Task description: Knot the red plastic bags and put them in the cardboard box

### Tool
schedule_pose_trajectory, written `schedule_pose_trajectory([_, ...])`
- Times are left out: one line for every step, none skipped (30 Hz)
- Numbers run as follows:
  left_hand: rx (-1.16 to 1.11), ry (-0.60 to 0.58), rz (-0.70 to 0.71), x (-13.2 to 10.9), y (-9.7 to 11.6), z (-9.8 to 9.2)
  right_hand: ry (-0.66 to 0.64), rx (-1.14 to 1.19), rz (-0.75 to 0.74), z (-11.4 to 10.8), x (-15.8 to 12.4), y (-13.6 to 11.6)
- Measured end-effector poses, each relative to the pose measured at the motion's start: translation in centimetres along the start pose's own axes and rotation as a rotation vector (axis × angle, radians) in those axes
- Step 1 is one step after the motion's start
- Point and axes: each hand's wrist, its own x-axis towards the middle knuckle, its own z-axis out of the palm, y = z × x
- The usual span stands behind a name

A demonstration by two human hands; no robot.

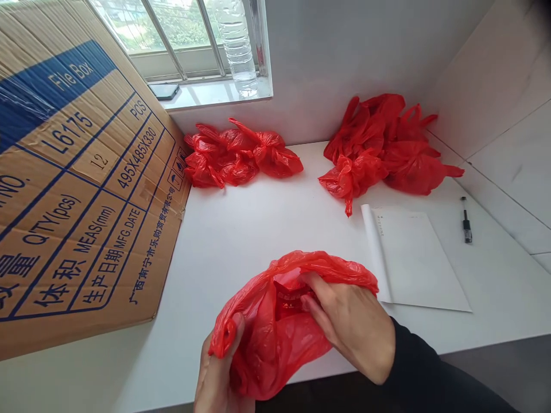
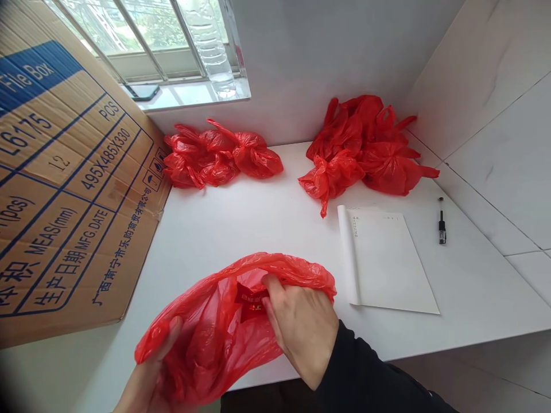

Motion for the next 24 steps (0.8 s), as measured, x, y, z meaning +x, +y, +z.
schedule_pose_trajectory([0.005,0.001,-0.019,-0.1,0.0,0.2,-0.02,-0.037,0.0,-0.1,-0.1,0.2])
schedule_pose_trajectory([0.01,0.005,-0.043,-0.2,0.0,0.4,-0.048,-0.074,-0.008,0.0,-0.2,0.3])
schedule_pose_trajectory([0.014,0.012,-0.066,-0.4,0.0,0.7,-0.079,-0.104,-0.028,0.2,-0.3,0.4])
schedule_pose_trajectory([0.017,0.019,-0.062,-0.5,0.0,1.0,-0.103,-0.12,-0.058,0.6,-0.5,0.4])
schedule_pose_trajectory([0.019,0.031,-0.052,-0.8,0.0,1.5,-0.123,-0.121,-0.095,1.1,-0.7,0.4])
schedule_pose_trajectory([0.019,0.046,-0.04,-1.0,0.0,1.9,-0.128,-0.118,-0.123,1.6,-0.9,0.4])
schedule_pose_trajectory([0.019,0.062,-0.03,-1.3,0.0,2.3,-0.124,-0.113,-0.144,2.1,-1.1,0.4])
schedule_pose_trajectory([0.016,0.076,-0.025,-1.6,0.0,2.7,-0.116,-0.105,-0.162,2.5,-1.3,0.4])
schedule_pose_trajectory([0.014,0.089,-0.024,-1.8,0.0,3.1,-0.111,-0.1,-0.171,2.7,-1.4,0.4])
schedule_pose_trajectory([0.011,0.098,-0.026,-2.0,0.0,3.3,-0.111,-0.102,-0.168,2.7,-1.6,0.4])
schedule_pose_trajectory([0.007,0.102,-0.033,-2.1,0.0,3.5,-0.118,-0.111,-0.15,2.6,-1.7,0.5])
schedule_pose_trajectory([0.0,0.101,-0.039,-2.2,0.0,3.5,-0.13,-0.118,-0.126,2.3,-1.7,0.5])
schedule_pose_trajectory([-0.007,0.094,-0.041,-2.1,0.0,3.5,-0.141,-0.124,-0.1,2.1,-1.7,0.5])
schedule_pose_trajectory([-0.011,0.086,-0.041,-2.0,0.0,3.4,-0.141,-0.134,-0.072,1.8,-1.7,0.5])
schedule_pose_trajectory([-0.012,0.082,-0.037,-1.9,-0.1,3.2,-0.14,-0.138,-0.055,1.7,-1.6,0.6])
schedule_pose_trajectory([-0.008,0.081,-0.031,-1.8,-0.1,3.0,-0.14,-0.133,-0.053,1.6,-1.5,0.7])
schedule_pose_trajectory([0.0,0.083,-0.037,-1.6,-0.2,2.8,-0.14,-0.121,-0.06,1.6,-1.4,0.8])
schedule_pose_trajectory([0.008,0.086,-0.045,-1.5,-0.2,2.7,-0.139,-0.108,-0.073,1.7,-1.2,0.9])
schedule_pose_trajectory([0.012,0.088,-0.052,-1.4,-0.2,2.6,-0.138,-0.096,-0.087,1.8,-1.2,1.0])
schedule_pose_trajectory([0.014,0.086,-0.054,-1.4,-0.2,2.5,-0.13,-0.084,-0.098,1.8,-1.2,1.1])
schedule_pose_trajectory([0.015,0.081,-0.052,-1.4,-0.2,2.5,-0.112,-0.075,-0.104,1.8,-1.2,1.1])
schedule_pose_trajectory([0.015,0.076,-0.047,-1.4,-0.2,2.6,-0.088,-0.07,-0.106,1.6,-1.4,1.2])
schedule_pose_trajectory([0.015,0.076,-0.043,-1.5,-0.1,2.6,-0.07,-0.072,-0.108,1.4,-1.6,1.1])
schedule_pose_trajectory([0.017,0.079,-0.043,-1.5,-0.1,2.7,-0.062,-0.082,-0.108,1.2,-1.9,1.1])
